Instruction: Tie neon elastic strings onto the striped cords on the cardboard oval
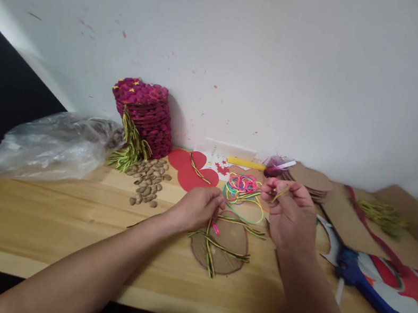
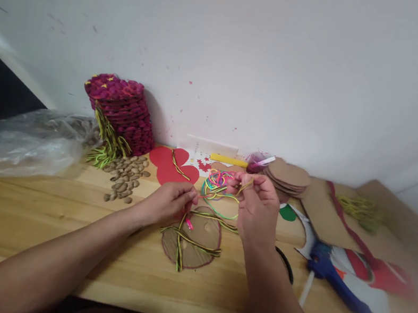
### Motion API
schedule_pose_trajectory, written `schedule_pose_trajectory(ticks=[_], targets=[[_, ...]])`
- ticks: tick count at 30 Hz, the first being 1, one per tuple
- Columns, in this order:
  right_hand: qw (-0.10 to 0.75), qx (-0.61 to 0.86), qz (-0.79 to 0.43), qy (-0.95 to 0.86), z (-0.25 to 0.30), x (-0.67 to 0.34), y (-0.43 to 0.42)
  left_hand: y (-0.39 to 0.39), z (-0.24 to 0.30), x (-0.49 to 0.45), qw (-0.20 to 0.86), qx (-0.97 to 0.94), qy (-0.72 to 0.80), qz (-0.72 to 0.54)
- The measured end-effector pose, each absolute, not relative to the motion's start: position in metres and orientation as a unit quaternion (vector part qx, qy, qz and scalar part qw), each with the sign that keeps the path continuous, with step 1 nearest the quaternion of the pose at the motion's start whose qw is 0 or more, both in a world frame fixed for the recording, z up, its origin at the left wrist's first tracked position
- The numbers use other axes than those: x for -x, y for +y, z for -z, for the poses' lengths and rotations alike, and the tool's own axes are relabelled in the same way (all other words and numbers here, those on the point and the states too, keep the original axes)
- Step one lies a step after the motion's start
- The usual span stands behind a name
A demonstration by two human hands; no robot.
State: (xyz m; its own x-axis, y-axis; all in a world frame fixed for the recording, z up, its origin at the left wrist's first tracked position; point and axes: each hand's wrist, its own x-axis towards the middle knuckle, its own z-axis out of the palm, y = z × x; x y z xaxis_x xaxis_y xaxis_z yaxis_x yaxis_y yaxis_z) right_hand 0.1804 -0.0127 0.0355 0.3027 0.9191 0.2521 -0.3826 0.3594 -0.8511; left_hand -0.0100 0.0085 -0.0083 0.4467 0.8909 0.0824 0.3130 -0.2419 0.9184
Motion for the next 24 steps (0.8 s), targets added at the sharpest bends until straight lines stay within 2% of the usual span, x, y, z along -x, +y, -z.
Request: schedule_pose_trajectory(ticks=[3,6,9,12,17,24], targets=[[0.717,0.349,-0.452,-0.400,-0.037,-0.184,-0.013,0.014,0.005,0.011,0.463,-0.639,0.420,-0.449],[0.661,0.362,-0.499,-0.427,-0.033,-0.179,-0.017,0.012,-0.005,0.010,0.557,-0.543,0.365,-0.512],[0.609,0.365,-0.550,-0.440,-0.028,-0.169,-0.022,0.004,-0.013,0.008,0.683,-0.490,0.275,-0.467],[0.588,0.363,-0.581,-0.430,-0.025,-0.162,-0.024,-0.002,-0.014,0.005,0.754,-0.472,0.240,-0.389],[0.594,0.377,-0.593,-0.391,-0.021,-0.165,-0.020,-0.003,-0.009,0.003,0.772,-0.460,0.270,-0.347],[0.581,0.400,-0.580,-0.408,-0.020,-0.168,-0.016,-0.003,-0.001,0.003,0.717,-0.544,0.312,-0.305]])
